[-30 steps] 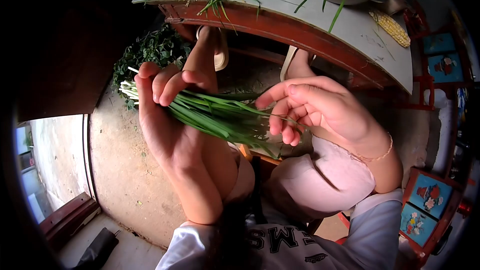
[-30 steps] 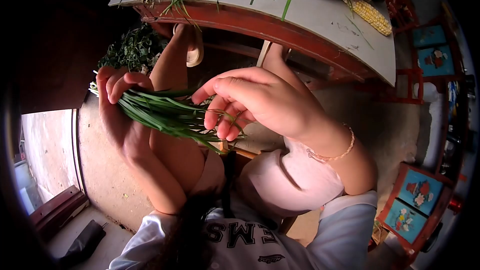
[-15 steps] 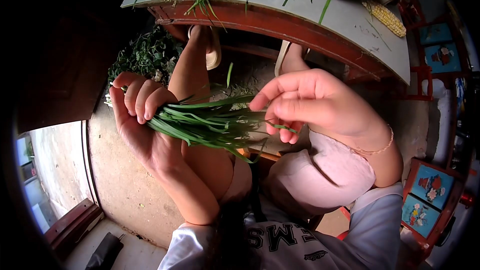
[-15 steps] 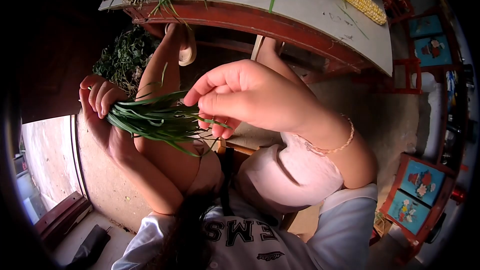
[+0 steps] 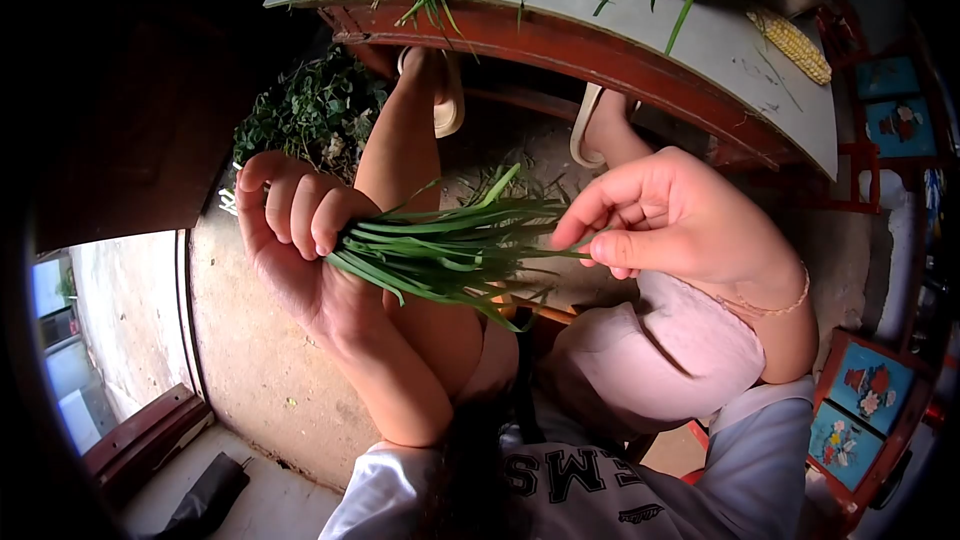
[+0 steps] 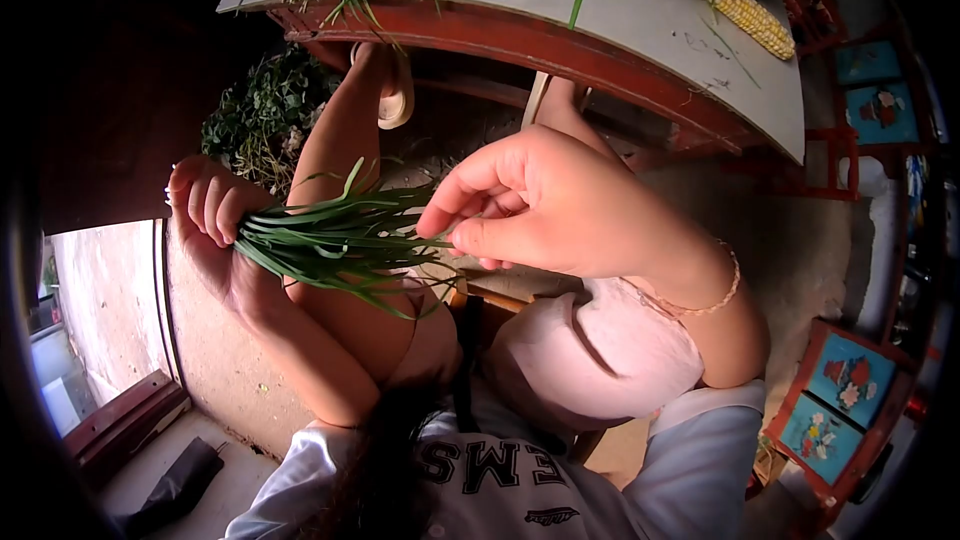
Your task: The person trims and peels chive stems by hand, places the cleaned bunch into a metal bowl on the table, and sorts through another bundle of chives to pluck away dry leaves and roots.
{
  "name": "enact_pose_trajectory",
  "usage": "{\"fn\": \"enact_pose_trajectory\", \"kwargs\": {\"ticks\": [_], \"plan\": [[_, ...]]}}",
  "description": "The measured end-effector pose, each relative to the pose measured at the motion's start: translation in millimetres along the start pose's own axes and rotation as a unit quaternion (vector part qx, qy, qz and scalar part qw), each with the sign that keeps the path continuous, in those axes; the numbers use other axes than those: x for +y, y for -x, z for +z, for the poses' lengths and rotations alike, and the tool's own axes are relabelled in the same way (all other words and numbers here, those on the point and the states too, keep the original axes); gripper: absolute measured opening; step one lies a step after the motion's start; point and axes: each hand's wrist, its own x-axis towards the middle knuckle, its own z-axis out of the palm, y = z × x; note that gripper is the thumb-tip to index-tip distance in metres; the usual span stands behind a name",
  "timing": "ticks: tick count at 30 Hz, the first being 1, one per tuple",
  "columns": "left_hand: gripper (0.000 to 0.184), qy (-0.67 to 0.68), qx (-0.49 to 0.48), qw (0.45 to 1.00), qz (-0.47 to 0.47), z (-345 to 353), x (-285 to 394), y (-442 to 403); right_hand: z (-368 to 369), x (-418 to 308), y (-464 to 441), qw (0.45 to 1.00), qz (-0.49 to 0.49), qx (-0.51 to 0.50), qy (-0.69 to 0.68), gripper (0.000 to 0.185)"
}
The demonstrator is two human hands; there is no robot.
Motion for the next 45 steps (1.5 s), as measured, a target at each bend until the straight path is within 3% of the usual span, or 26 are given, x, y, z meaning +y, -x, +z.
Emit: {"fn": "enact_pose_trajectory", "kwargs": {"ticks": [14, 17, 25, 27, 28, 29, 30, 31, 32, 34, 35, 36, 37, 39, 40, 42, 43, 45], "plan": [[0.02, -0.049, -0.022, 0.998, -0.019, -3.2, -6.6, -0.1, -13.4, 11.1, -4.0, 0.972, -0.153, -0.034, 0.177, 0.025], [0.022, -0.062, -0.012, 0.998, -0.012, -6.6, -10.3, 0.3, -17.1, 8.9, -1.7, 0.963, -0.12, -0.063, 0.231, 0.029], [0.019, -0.094, -0.02, 0.995, -0.024, -4.5, -26.0, 0.0, -37.8, 11.6, -7.3, 0.965, -0.083, -0.146, 0.203, 0.032], [0.022, -0.133, -0.025, 0.991, -0.016, -2.7, -28.6, 0.1, -46.0, 14.2, -8.0, 0.943, -0.051, -0.128, 0.304, 0.032], [0.022, -0.151, -0.022, 0.988, -0.011, -0.8, -30.0, 0.8, -43.4, 6.8, -3.2, 0.909, -0.006, -0.059, 0.413, 0.03], [0.023, -0.171, -0.024, 0.985, -0.003, 2.0, -31.2, 1.7, -49.2, 23.6, -6.5, 0.881, -0.104, 0.05, 0.458, 0.023], [0.025, -0.207, -0.012, 0.978, 0.02, 6.5, -34.8, 3.0, -47.8, 29.4, -11.2, 0.877, -0.143, 0.148, 0.434, 0.02], [0.027, -0.271, -0.004, 0.961, 0.045, 9.7, -41.9, 5.1, -45.4, 29.0, -14.7, 0.864, -0.183, 0.243, 0.402, 0.017], [0.031, -0.31, -0.016, 0.95, 0.038, 9.5, -48.3, 6.8, -42.9, 22.8, -20.1, 0.922, -0.2, 0.189, 0.272, 0.023], [0.038, -0.444, -0.043, 0.893, 0.052, 4.3, -65.3, 3.3, -22.4, 5.8, -22.2, 0.906, -0.373, 0.063, 0.191, 0.052], [0.042, -0.535, -0.057, 0.84, 0.075, 0.9, -75.8, -0.8, -16.5, 4.9, -15.1, 0.915, -0.326, 0.029, 0.235, 0.066], [0.045, -0.63, -0.072, 0.761, 0.14, 0.4, -89.4, -4.7, -10.4, -1.1, -16.2, 0.895, -0.382, -0.032, 0.226, 0.072], [0.043, -0.75, -0.083, 0.64, 0.145, 6.1, -93.7, -6.6, -7.2, -8.3, -10.7, 0.879, -0.38, -0.015, 0.289, 0.072], [0.033, -0.788, -0.108, 0.573, 0.2, 13.9, -105.4, -12.9, -4.2, -16.5, -5.3, 0.847, -0.398, 0.022, 0.352, 0.069], [0.033, -0.787, -0.112, 0.572, 0.2, 18.3, -108.4, -16.4, -7.2, -17.5, -3.9, 0.845, -0.4, 0.025, 0.353, 0.069], [0.02, -0.798, -0.135, 0.581, 0.087, 25.5, -111.9, -24.4, -12.5, -13.2, -2.9, 0.877, -0.368, 0.028, 0.309, 0.058], [0.02, -0.799, -0.135, 0.58, 0.085, 26.6, -116.7, -24.9, -15.4, -9.3, -2.9, 0.887, -0.357, 0.029, 0.292, 0.055], [0.02, -0.79, -0.083, 0.607, 0.0, 27.3, -127.7, -25.3, -21.4, 3.3, -4.1, 0.89, -0.364, 0.058, 0.268, 0.037]]}}
